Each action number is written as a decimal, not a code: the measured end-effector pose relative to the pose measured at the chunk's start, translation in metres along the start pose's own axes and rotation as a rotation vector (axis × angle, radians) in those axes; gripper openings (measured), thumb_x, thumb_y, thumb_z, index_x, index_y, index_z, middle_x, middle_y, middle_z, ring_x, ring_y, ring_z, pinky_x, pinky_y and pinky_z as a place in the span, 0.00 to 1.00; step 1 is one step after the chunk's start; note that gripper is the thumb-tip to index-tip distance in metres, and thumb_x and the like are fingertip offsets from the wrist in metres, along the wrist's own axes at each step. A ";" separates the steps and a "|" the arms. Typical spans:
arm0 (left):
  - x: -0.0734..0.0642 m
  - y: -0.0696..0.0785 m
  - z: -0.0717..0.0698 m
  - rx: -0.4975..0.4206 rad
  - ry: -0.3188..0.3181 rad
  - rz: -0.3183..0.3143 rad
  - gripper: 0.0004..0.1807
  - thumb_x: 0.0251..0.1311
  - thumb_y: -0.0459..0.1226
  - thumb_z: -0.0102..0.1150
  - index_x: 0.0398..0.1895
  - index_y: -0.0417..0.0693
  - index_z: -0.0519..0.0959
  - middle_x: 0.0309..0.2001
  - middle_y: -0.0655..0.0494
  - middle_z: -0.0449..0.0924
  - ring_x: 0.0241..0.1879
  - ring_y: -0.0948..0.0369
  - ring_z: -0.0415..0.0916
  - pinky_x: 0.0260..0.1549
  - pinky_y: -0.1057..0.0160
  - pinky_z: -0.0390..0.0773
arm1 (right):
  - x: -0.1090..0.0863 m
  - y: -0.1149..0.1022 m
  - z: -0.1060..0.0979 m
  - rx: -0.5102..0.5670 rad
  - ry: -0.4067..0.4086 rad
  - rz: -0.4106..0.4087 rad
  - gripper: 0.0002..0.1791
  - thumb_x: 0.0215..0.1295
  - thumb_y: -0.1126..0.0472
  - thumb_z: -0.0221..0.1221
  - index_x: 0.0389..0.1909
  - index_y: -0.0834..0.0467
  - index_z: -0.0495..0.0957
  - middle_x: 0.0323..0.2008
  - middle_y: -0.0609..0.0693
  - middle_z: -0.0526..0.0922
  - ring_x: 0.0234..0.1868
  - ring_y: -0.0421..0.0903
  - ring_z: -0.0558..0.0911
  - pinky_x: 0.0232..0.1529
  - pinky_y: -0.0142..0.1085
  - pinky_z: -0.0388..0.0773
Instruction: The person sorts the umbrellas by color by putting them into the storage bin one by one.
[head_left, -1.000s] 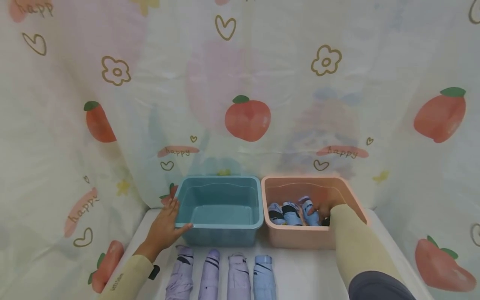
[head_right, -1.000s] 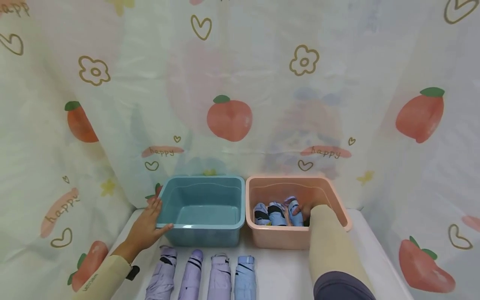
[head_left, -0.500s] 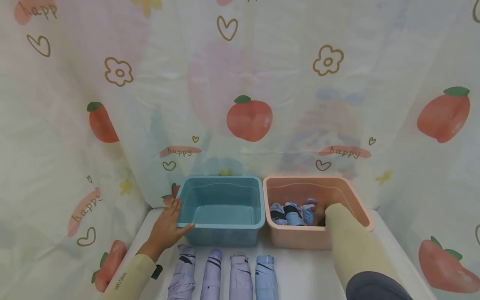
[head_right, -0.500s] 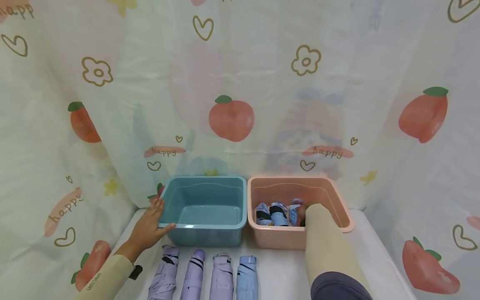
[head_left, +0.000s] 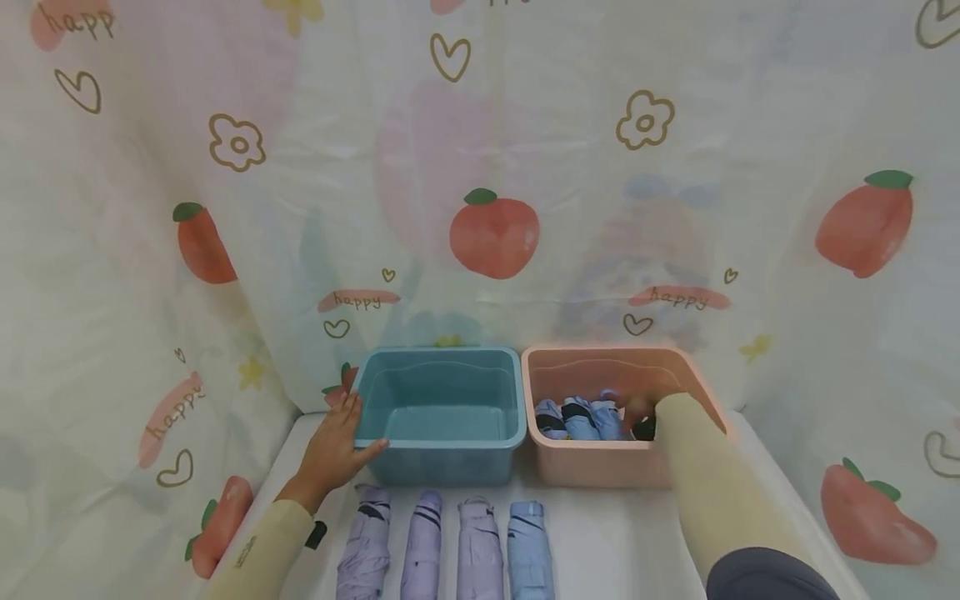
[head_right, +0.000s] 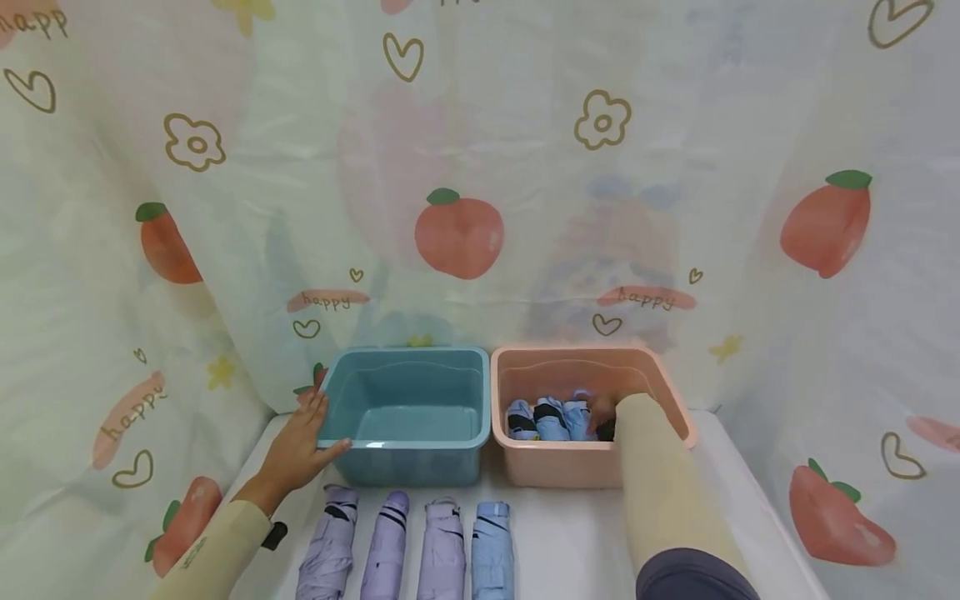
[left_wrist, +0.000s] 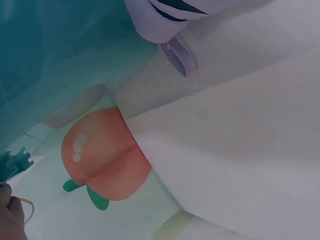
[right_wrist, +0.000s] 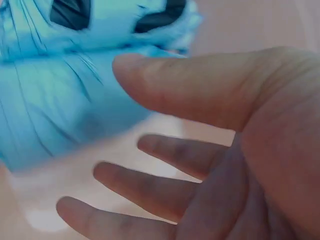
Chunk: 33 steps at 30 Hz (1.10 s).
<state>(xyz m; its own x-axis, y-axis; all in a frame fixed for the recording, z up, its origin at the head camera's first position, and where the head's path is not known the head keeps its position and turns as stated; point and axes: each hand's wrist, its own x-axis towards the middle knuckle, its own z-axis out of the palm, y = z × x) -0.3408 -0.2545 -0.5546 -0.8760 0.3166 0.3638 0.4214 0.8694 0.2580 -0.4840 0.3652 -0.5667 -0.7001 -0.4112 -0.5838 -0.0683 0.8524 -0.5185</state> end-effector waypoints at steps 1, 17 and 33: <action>0.001 0.000 -0.001 -0.003 -0.007 -0.003 0.55 0.59 0.64 0.55 0.72 0.28 0.54 0.74 0.37 0.50 0.73 0.42 0.46 0.64 0.39 0.56 | -0.012 -0.010 0.002 0.027 0.071 0.033 0.48 0.49 0.57 0.73 0.72 0.60 0.62 0.69 0.63 0.62 0.57 0.58 0.73 0.45 0.41 0.77; 0.004 -0.001 0.000 0.004 -0.040 -0.030 0.54 0.60 0.65 0.53 0.72 0.28 0.55 0.74 0.36 0.50 0.72 0.42 0.46 0.64 0.40 0.55 | -0.157 -0.104 0.061 0.287 0.429 -0.304 0.31 0.69 0.67 0.55 0.70 0.70 0.58 0.49 0.62 0.76 0.46 0.55 0.79 0.42 0.50 0.80; 0.000 0.007 -0.005 -0.002 -0.017 -0.010 0.54 0.60 0.65 0.53 0.71 0.27 0.55 0.73 0.35 0.51 0.72 0.41 0.48 0.64 0.41 0.56 | -0.151 -0.127 0.217 0.566 0.447 -0.290 0.26 0.67 0.63 0.59 0.63 0.70 0.70 0.43 0.56 0.81 0.42 0.56 0.81 0.40 0.46 0.81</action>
<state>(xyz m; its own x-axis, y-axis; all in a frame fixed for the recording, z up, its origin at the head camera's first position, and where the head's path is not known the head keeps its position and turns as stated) -0.3367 -0.2507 -0.5488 -0.8839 0.3142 0.3463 0.4131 0.8718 0.2632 -0.2154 0.2487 -0.5483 -0.9379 -0.3211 -0.1309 -0.0034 0.3858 -0.9226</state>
